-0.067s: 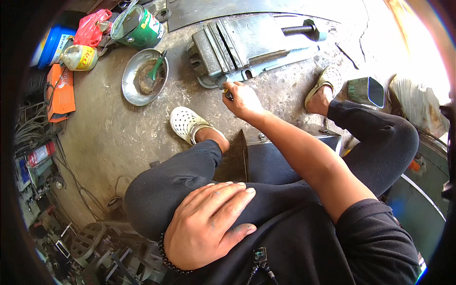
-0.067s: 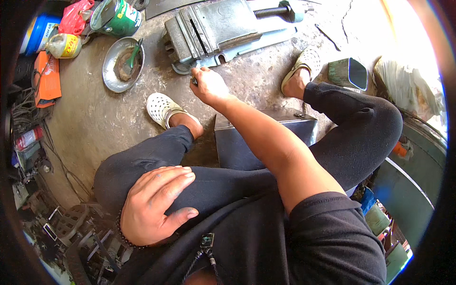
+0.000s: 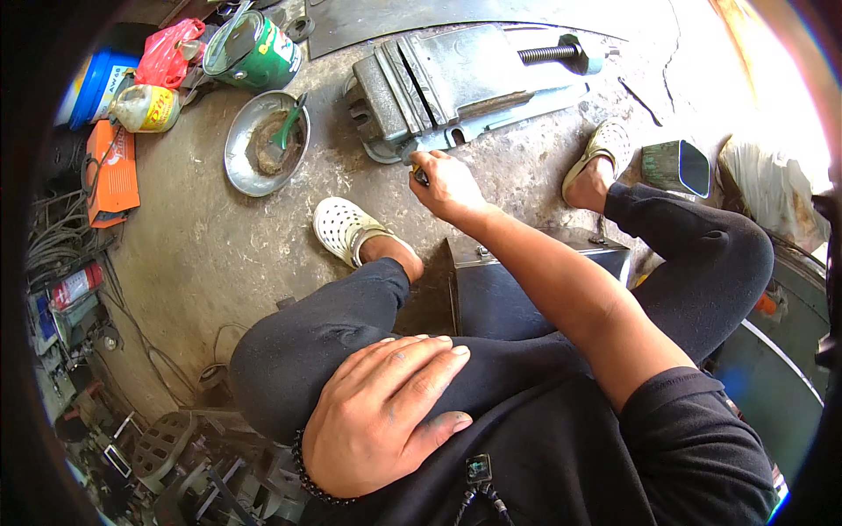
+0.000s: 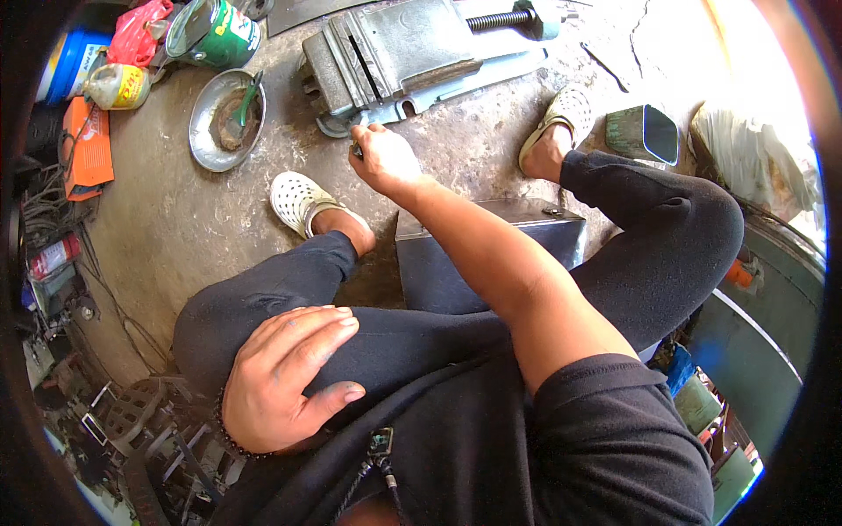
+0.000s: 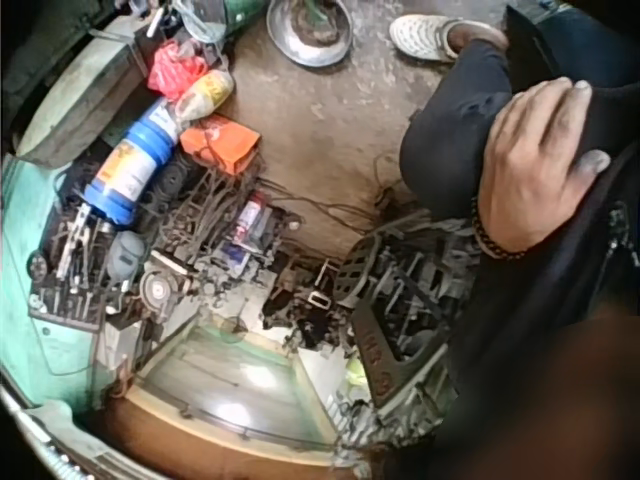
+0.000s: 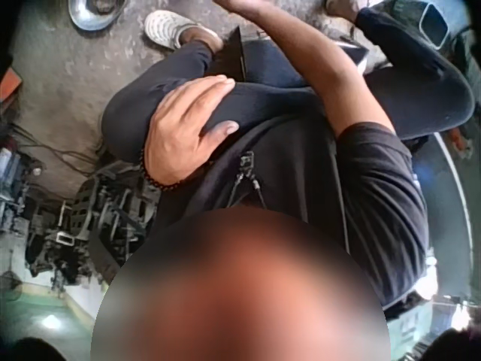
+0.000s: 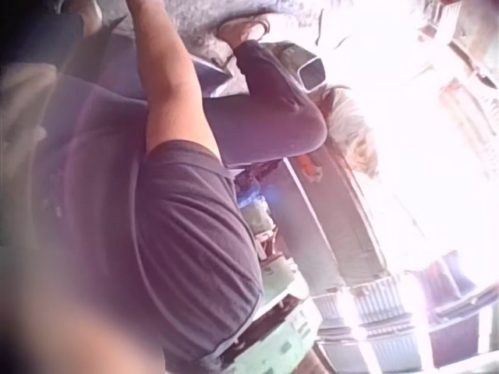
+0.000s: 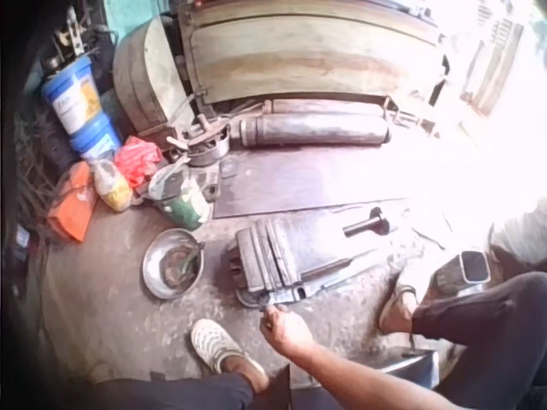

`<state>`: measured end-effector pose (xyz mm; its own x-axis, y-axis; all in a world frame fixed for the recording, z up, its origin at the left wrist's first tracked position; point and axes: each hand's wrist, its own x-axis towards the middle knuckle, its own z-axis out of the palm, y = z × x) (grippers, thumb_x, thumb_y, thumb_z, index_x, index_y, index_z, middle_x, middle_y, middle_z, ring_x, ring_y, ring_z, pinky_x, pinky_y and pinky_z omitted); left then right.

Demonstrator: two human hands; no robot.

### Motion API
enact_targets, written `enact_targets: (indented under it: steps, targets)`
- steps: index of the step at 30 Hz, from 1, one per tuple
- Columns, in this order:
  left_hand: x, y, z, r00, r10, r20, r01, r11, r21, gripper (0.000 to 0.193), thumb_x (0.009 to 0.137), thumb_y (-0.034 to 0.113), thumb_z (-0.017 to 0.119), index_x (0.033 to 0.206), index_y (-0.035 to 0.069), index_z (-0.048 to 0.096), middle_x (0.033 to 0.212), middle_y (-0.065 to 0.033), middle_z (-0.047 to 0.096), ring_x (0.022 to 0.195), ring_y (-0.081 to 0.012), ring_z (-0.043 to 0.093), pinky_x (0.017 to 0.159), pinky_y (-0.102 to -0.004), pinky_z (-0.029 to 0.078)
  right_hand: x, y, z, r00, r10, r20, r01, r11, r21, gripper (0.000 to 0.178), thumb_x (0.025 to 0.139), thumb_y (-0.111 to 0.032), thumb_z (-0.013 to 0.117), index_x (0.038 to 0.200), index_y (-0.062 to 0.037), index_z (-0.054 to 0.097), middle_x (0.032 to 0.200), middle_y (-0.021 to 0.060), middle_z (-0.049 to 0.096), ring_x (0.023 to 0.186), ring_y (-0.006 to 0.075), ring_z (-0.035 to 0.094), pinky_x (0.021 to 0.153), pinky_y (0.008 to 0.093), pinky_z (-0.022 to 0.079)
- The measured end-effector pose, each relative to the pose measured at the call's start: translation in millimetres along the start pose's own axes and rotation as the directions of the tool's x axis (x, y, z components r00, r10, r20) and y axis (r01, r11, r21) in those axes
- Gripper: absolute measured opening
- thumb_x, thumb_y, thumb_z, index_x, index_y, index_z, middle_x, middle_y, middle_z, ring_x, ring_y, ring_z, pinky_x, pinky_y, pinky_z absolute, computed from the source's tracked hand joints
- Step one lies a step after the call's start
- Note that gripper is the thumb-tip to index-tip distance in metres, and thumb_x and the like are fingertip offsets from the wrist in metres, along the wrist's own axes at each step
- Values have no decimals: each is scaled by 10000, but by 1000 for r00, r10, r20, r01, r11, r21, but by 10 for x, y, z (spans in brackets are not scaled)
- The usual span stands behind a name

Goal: The person sits on the floor and uses a small brush to scrub a metal part held in a bench vise. They then wipe the part with a white cloth. The person handles the brush and cloth directly, scrubbing and wiping the metal surface.

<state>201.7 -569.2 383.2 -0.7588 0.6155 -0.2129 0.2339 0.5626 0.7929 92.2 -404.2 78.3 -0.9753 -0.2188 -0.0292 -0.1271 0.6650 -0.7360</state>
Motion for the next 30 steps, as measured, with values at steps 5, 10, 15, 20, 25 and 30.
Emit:
enact_targets:
  steps: [5,10,15,20,25,30]
  targets:
    - [71,9,-23,1000,21,14,-21,1000,16,548,850,242,802,1312,6,625,1243,-167,658,1145,-340,653,1013,-460,511,-9,-59,-23,1000,-9,-9,9,1000,-8,300,912,-172,669,1191,-60,658,1012,210,684,942,411,683,848,482,557]
    - [109,-24,-19,999,34,14,-34,999,23,550,857,244,799,1316,-2,620,1239,-178,654,1140,-349,652,1006,-462,514,32,-80,-60,1000,-8,-6,7,1000,-30,296,913,-171,667,1190,-65,659,1019,208,682,955,408,682,852,482,558]
    - [93,-35,-17,1000,20,16,-21,1000,17,552,854,242,801,1316,-1,620,1237,-178,655,1139,-349,653,1006,-465,515,33,-104,-82,1000,-8,3,8,999,-36,290,919,-173,659,1190,-69,665,1035,206,681,961,406,683,859,483,557]
    - [75,-42,-27,1000,27,8,-27,1000,10,544,851,239,801,1310,8,624,1242,-170,658,1141,-346,654,1011,-465,514,15,-147,-107,997,-60,-57,60,998,-6,227,885,-151,661,1082,-43,632,948,224,657,914,419,674,803,497,559]
    - [59,-46,-32,1000,28,2,-28,1000,1,537,852,239,799,1311,19,627,1251,-162,661,1148,-339,655,1018,-462,512,-1,-198,-171,999,-44,-14,43,999,-25,211,901,-148,647,1083,-42,635,949,218,655,915,417,676,806,497,560]
    - [45,-49,-41,1000,24,6,-24,1000,7,538,852,238,798,1315,22,627,1252,-157,664,1155,-331,657,1023,-460,509,-21,-224,-247,997,-78,28,79,996,-35,226,904,-162,659,1090,-40,621,957,213,648,918,417,675,808,498,560]
